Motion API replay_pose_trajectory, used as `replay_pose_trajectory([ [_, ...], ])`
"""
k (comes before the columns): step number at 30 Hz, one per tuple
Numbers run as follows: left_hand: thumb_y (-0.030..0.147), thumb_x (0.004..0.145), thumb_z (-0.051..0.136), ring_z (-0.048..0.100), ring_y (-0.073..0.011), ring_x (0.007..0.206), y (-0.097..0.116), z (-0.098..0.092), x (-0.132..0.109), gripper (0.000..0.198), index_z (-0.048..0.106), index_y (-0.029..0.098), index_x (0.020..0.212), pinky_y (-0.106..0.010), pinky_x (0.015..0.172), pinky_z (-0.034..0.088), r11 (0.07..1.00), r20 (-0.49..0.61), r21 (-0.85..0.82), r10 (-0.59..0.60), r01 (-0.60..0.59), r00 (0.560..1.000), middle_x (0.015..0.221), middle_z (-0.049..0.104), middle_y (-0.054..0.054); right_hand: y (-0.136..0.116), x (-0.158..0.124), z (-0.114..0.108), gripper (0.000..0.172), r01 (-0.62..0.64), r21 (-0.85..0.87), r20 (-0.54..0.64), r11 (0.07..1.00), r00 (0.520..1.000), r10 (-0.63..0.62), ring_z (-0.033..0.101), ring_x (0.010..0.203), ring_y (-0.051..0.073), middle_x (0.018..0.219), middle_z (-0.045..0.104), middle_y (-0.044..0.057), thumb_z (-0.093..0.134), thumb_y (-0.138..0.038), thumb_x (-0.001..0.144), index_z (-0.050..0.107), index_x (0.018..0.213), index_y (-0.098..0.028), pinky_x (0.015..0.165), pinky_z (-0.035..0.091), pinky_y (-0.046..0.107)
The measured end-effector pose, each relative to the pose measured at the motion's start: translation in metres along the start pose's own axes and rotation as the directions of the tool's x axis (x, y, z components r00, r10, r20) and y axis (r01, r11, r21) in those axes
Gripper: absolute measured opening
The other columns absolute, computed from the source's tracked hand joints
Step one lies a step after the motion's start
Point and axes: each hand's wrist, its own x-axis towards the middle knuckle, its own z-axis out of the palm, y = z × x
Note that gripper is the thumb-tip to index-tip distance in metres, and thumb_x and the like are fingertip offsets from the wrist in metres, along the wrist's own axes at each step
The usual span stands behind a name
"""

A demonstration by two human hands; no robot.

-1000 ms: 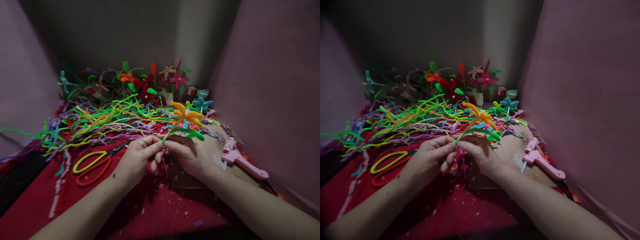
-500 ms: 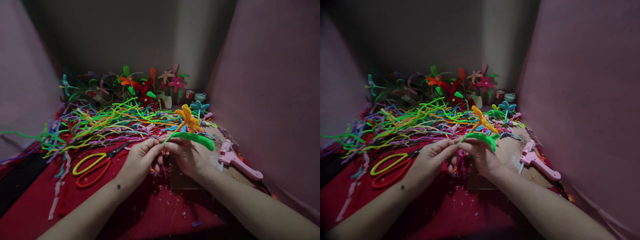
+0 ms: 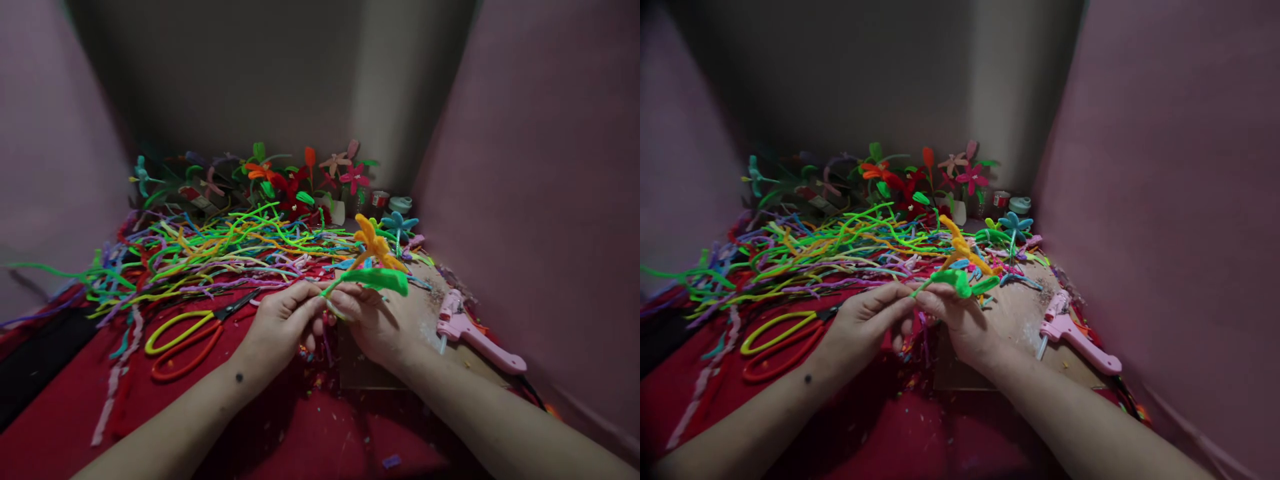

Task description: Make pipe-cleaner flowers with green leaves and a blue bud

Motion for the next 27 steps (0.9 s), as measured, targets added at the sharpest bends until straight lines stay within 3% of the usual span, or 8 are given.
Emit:
replay_pose_trajectory([
  [7, 0.029, 0.083, 0.054, 0.047, -0.0046, 0.034, -0.002, -0.002, 0.003, 0.020, 0.058, 0.013, 0.072, -0.014, 0.037, 0.035, 0.982, 0.077, -0.157, -0.091, 0.102, 0.993, 0.047, 0.056, 0.003, -0.001, -0.001, 0.001, 0.027, 0.020, 0.091, 0.052, 0.996, 0.998, -0.025, 0.060, 0.096, 0.023, 0.095, 0.069, 0.004, 0.062, -0.037, 0.079, 0.070, 0.103, -0.026, 0.091, 0.041, 0.039],
  [13, 0.025, 0.082, 0.056, 0.044, -0.0033, 0.028, -0.009, -0.009, 0.007, 0.017, 0.060, 0.011, 0.075, -0.012, 0.031, 0.031, 0.887, 0.302, -0.381, -0.146, 0.260, 0.942, 0.046, 0.057, 0.003, 0.003, 0.000, -0.002, 0.027, -0.005, 0.225, 0.066, 0.974, 0.998, -0.010, 0.063, 0.089, 0.022, 0.090, 0.072, 0.004, 0.070, -0.028, 0.072, 0.072, 0.099, -0.026, 0.087, 0.044, 0.039],
  [17, 0.026, 0.084, 0.054, 0.038, -0.0037, 0.025, -0.015, -0.010, 0.008, 0.023, 0.058, 0.011, 0.066, -0.013, 0.028, 0.032, 0.775, 0.458, -0.528, -0.083, 0.346, 0.885, 0.039, 0.051, 0.003, 0.006, 0.001, -0.002, 0.028, -0.057, 0.307, 0.102, 0.950, 0.994, 0.027, 0.065, 0.078, 0.019, 0.076, 0.072, 0.002, 0.074, -0.026, 0.068, 0.073, 0.096, -0.024, 0.083, 0.046, 0.037],
  [20, 0.027, 0.083, 0.055, 0.033, -0.0038, 0.023, -0.018, -0.008, 0.009, 0.019, 0.060, 0.012, 0.072, -0.015, 0.027, 0.035, 0.708, 0.501, -0.605, -0.016, 0.364, 0.865, 0.038, 0.049, 0.004, 0.005, 0.001, -0.001, 0.029, -0.119, 0.342, 0.111, 0.932, 0.990, 0.085, 0.064, 0.069, 0.016, 0.070, 0.071, 0.001, 0.078, -0.027, 0.063, 0.074, 0.091, -0.024, 0.080, 0.046, 0.035],
  [27, 0.026, 0.084, 0.054, 0.029, -0.0028, 0.023, -0.020, -0.008, 0.009, 0.018, 0.062, 0.011, 0.079, -0.013, 0.028, 0.033, 0.706, 0.530, -0.611, 0.030, 0.358, 0.847, 0.035, 0.046, 0.005, -0.001, 0.002, 0.000, 0.023, -0.126, 0.375, 0.139, 0.918, 0.987, 0.079, 0.062, 0.072, 0.016, 0.071, 0.070, 0.000, 0.080, -0.025, 0.057, 0.075, 0.080, -0.024, 0.080, 0.045, 0.032],
])
